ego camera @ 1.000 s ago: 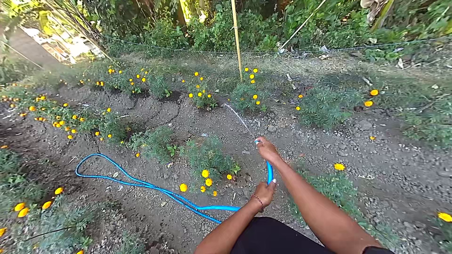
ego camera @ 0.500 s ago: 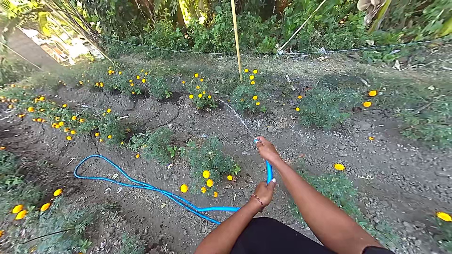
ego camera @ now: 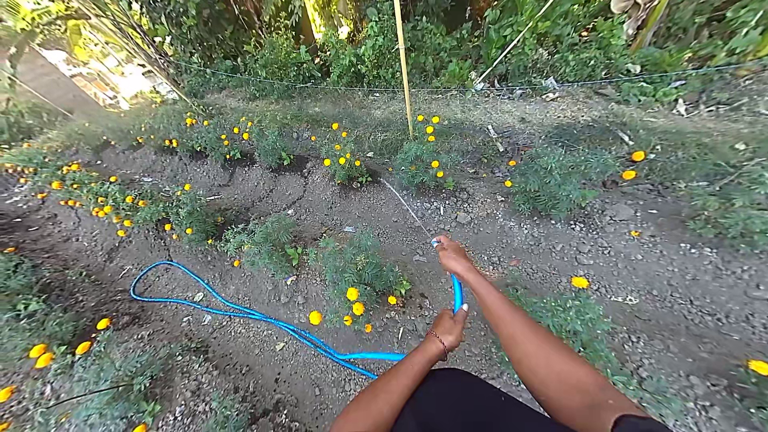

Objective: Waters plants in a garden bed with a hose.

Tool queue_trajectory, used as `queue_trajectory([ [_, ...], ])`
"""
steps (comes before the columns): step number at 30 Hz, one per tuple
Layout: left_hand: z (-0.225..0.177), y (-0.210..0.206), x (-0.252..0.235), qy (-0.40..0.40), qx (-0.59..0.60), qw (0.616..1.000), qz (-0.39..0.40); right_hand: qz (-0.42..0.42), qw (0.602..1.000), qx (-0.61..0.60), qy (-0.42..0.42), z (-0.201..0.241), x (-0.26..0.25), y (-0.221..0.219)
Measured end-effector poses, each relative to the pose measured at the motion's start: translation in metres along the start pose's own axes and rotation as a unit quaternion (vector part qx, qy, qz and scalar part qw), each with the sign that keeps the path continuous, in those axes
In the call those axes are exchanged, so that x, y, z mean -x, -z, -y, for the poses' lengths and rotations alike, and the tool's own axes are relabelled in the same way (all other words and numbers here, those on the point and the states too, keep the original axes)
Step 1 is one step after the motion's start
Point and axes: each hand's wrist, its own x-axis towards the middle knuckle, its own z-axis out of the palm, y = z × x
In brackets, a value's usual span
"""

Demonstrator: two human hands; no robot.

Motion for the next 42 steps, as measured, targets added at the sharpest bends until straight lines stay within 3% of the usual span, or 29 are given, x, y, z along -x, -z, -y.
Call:
queue_trajectory([
  [29, 0.002, 0.01, 0.005, 0.005, -0.002, 1.0, -0.013, 0.024, 1.0, 0.008, 0.005, 0.011, -0.004, -0.015],
  [42, -0.001, 0.021, 0.006, -0.01, 0.01, 0.999, -0.044, 0.037, 0.998, -0.002, 0.06, 0.034, -0.005, -0.019],
])
